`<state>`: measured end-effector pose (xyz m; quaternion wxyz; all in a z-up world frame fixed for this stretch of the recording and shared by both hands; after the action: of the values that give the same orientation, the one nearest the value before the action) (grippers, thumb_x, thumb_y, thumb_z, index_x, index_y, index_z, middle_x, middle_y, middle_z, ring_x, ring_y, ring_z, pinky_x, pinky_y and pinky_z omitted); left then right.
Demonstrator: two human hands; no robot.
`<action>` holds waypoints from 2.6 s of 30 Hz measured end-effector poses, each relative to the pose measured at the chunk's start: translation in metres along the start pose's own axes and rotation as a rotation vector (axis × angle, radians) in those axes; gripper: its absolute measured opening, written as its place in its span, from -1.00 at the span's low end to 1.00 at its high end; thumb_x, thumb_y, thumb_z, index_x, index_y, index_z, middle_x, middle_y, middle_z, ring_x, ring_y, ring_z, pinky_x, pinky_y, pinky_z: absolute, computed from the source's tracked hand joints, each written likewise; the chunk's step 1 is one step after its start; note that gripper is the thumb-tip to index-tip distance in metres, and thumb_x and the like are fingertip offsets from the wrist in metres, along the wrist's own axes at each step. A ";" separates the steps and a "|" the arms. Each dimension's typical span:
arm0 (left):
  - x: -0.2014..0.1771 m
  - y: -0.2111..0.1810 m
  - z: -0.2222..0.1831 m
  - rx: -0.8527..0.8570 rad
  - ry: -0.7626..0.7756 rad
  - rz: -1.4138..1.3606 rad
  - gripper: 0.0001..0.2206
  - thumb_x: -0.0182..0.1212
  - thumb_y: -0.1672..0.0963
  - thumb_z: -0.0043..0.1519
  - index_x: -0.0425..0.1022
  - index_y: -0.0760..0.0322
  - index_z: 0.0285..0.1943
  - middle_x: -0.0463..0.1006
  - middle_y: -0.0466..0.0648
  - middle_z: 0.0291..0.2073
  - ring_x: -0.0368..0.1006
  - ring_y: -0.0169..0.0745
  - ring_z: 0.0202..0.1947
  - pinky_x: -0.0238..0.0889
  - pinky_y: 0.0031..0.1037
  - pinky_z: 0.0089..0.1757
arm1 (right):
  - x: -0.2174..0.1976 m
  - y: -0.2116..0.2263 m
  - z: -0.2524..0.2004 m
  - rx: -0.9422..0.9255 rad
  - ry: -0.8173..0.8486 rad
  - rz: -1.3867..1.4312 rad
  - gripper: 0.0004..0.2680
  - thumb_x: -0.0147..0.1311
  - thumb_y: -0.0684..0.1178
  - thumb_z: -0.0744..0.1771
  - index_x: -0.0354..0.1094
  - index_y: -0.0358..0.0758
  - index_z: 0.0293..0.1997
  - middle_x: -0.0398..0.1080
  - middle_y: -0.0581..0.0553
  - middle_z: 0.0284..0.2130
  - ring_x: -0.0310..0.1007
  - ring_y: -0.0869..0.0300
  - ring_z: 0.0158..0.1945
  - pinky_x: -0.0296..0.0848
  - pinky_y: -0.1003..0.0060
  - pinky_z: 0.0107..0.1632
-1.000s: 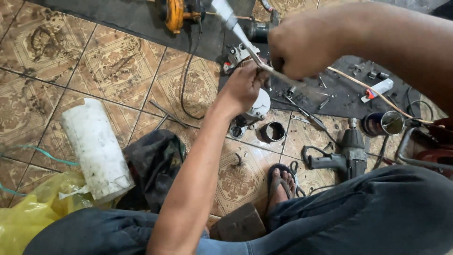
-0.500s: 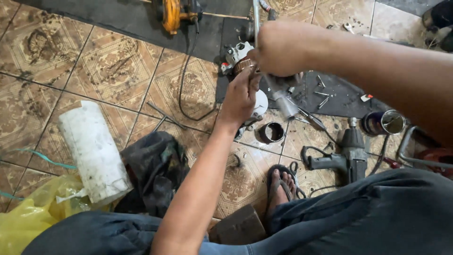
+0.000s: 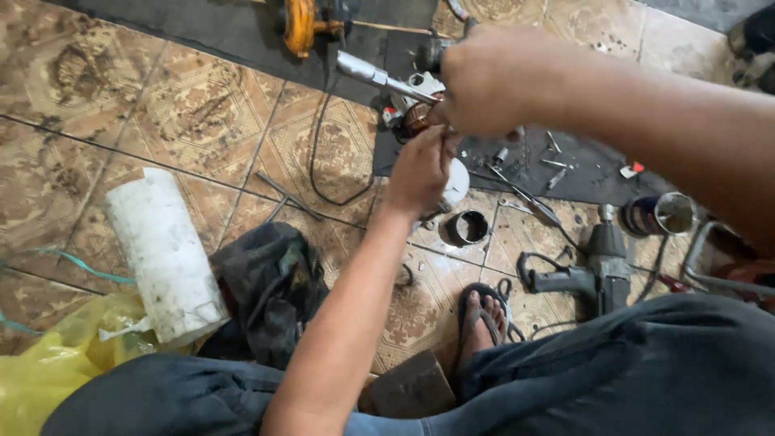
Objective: The person assembles a mechanical part by inserting a bearing, placing a cover, and tightening bolts with a wrench. They use a hammer to tap the bearing into place and a wrench to secure the cover.
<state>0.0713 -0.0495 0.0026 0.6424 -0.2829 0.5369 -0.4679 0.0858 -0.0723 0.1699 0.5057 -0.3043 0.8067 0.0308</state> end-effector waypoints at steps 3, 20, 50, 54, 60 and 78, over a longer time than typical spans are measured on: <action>0.003 0.005 0.001 0.171 -0.086 -0.025 -0.81 -0.10 0.24 0.32 0.47 0.40 -0.06 0.64 0.08 -0.19 0.60 -0.04 -0.23 0.48 -0.32 -0.18 | 0.006 0.004 0.001 -0.178 -0.078 -0.471 -0.69 -0.15 0.21 0.47 0.58 0.05 -0.26 0.62 -0.05 -0.44 0.42 0.26 -0.65 0.33 0.37 -0.56; 0.013 0.032 -0.025 0.076 0.337 -0.102 0.25 0.65 -0.11 -0.35 -0.13 0.11 0.53 0.24 0.10 0.40 0.23 0.17 0.35 0.12 0.09 0.29 | 0.046 -0.025 0.020 -0.316 0.066 -0.502 -0.77 -0.07 0.22 0.44 0.47 0.10 -0.28 0.42 0.18 -0.64 0.27 0.33 -0.60 0.36 0.44 -0.53; 0.005 0.033 -0.040 0.005 0.145 0.018 0.05 0.54 -0.23 -0.27 0.14 0.14 0.39 0.50 0.05 0.19 0.40 0.01 0.27 0.02 0.03 0.28 | 0.064 -0.003 0.033 -0.150 -0.910 -0.117 -0.90 0.00 0.03 0.29 0.25 -0.03 -0.43 0.29 -0.02 -0.82 0.48 0.03 -0.64 0.32 0.16 -0.33; 0.008 0.050 -0.043 -0.028 0.136 0.036 0.13 0.56 -0.26 -0.31 0.11 0.12 0.44 0.46 0.08 0.25 0.33 0.05 0.33 -0.05 0.09 0.32 | 0.077 -0.027 0.055 0.115 -0.568 -0.055 -0.83 -0.02 0.16 0.23 0.38 -0.04 -0.35 0.43 -0.15 -0.64 0.60 -0.17 -0.48 0.38 0.04 -0.38; 0.005 0.037 -0.034 -0.017 0.124 -0.002 0.09 0.61 -0.20 -0.31 0.16 0.22 0.41 0.49 0.20 0.20 0.38 0.20 0.28 -0.01 0.06 0.31 | 0.061 -0.024 0.024 -0.380 -0.507 -0.281 -0.78 0.10 0.20 0.24 0.48 0.02 -0.61 0.45 0.02 -0.70 0.60 0.06 -0.43 0.51 0.22 -0.06; 0.003 0.030 -0.036 -0.065 0.173 -0.149 0.08 0.70 -0.01 -0.28 0.09 0.38 0.43 0.39 0.35 0.20 0.29 0.41 0.29 0.24 0.02 0.25 | 0.079 -0.007 0.049 -0.942 -0.388 -0.737 -0.75 -0.27 0.29 0.38 0.24 0.11 -0.36 0.41 0.13 -0.64 0.53 0.20 -0.33 0.32 0.14 0.08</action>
<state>0.0455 -0.0350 -0.0348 0.5475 -0.3015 0.5827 -0.5194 0.1049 -0.0964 0.0818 0.4319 -0.7415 0.4422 0.2610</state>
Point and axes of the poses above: each hand's wrist, its own z-axis towards the middle knuckle, its own x-axis out of the palm, y = z × x, the point moved 8 cm from there along z, towards the middle knuckle
